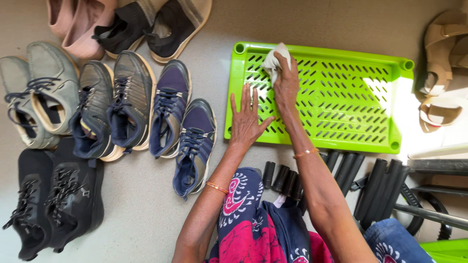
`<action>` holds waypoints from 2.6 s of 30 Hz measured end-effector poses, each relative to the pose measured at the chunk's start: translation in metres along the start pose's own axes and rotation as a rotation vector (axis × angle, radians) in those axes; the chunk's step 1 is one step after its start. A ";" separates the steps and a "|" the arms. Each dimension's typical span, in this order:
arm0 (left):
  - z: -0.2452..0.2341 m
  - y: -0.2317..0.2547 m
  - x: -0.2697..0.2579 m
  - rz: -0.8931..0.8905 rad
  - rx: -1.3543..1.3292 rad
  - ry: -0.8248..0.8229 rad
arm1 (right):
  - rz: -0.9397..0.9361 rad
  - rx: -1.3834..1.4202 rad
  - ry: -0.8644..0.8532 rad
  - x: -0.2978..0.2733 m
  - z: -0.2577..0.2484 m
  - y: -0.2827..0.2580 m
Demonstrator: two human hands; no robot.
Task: The person wipes a green plastic tray with a white cloth, then inserts black cylindrical legs into the tray's corner holes. The person sits on the floor surrounded by shoes and other disassembled tray parts.
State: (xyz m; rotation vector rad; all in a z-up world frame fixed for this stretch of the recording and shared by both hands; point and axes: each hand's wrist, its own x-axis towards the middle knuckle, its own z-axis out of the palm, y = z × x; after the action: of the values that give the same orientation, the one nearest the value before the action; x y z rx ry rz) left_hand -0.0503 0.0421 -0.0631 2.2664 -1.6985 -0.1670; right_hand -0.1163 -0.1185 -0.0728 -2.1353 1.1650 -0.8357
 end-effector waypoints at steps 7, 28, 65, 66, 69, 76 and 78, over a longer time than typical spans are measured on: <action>0.007 -0.002 0.002 0.011 0.000 -0.030 | -0.255 -0.450 -0.101 0.022 0.041 0.009; 0.006 -0.006 0.006 0.029 -0.015 -0.016 | 0.184 -0.641 0.243 0.005 -0.145 0.172; 0.026 0.043 -0.009 0.321 -0.088 -0.129 | 0.133 -0.483 0.082 -0.150 -0.182 0.087; 0.025 0.043 -0.008 0.310 -0.092 -0.141 | 0.126 -0.483 0.079 -0.154 -0.175 0.079; 0.023 0.046 -0.008 0.290 -0.104 -0.179 | 0.102 -0.491 0.059 -0.164 -0.156 0.054; 0.008 0.047 -0.012 0.275 -0.077 -0.166 | -0.061 -0.352 -0.119 -0.155 -0.139 0.021; 0.003 0.037 -0.025 0.208 -0.065 -0.091 | -0.093 -0.339 -0.114 -0.146 -0.136 0.023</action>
State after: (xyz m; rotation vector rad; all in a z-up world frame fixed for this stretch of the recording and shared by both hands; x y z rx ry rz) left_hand -0.0928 0.0562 -0.0567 2.0486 -1.9326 -0.2782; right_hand -0.2913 -0.0262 -0.0380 -2.4917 1.2257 -0.5773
